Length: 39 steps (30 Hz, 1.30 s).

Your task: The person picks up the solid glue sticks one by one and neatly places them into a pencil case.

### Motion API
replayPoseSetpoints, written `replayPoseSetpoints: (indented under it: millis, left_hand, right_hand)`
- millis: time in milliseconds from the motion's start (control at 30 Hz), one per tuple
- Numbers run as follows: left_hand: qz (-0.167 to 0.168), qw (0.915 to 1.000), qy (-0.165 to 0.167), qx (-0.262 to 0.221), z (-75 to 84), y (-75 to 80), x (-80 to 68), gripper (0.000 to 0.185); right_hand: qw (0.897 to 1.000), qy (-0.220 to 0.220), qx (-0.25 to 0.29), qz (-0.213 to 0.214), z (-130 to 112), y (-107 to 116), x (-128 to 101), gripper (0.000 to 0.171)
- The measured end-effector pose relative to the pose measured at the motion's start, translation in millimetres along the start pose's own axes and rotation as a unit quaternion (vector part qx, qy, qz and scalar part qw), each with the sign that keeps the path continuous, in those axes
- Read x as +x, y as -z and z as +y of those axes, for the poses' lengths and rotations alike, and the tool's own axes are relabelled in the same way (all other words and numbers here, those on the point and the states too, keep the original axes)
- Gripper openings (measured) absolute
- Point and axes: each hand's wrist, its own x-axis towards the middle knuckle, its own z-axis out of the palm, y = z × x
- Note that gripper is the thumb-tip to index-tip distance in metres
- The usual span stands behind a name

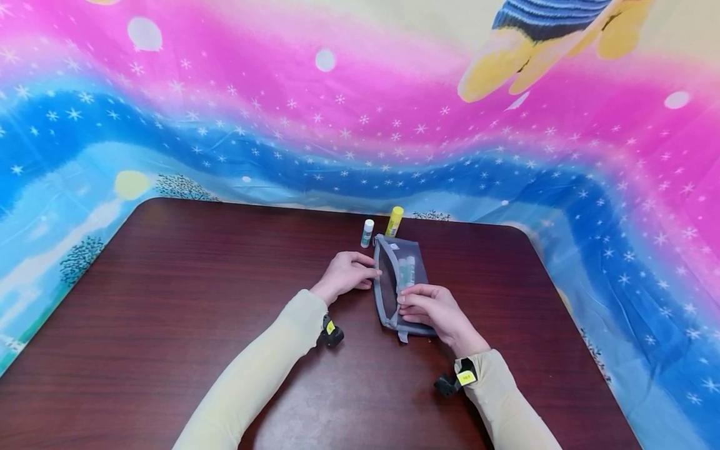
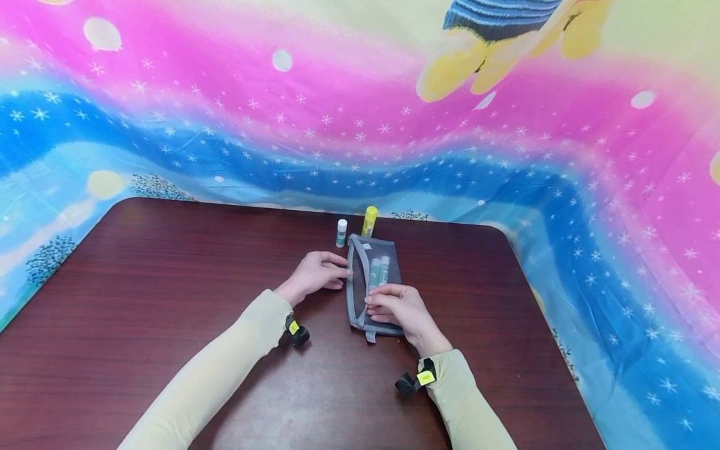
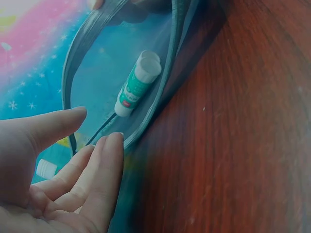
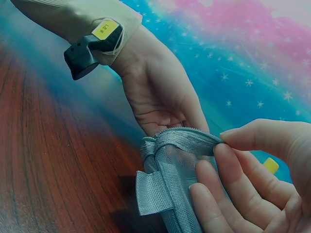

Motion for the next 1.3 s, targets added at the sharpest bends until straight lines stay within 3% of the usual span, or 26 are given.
replayPoseSetpoints:
  millis: [867,1300]
  left_hand:
    - [0.014,0.9994,-0.028,-0.016,6.7,21.4,-5.2,0.042]
    - [0.017,0.9994,-0.03,-0.01,5.6,29.9,-5.3,0.047]
  right_hand:
    - [1.0,0.004,-0.004,-0.001,1,0,0,0.032]
    - [1.0,0.004,0.0,0.001,0,-1,-2,0.018]
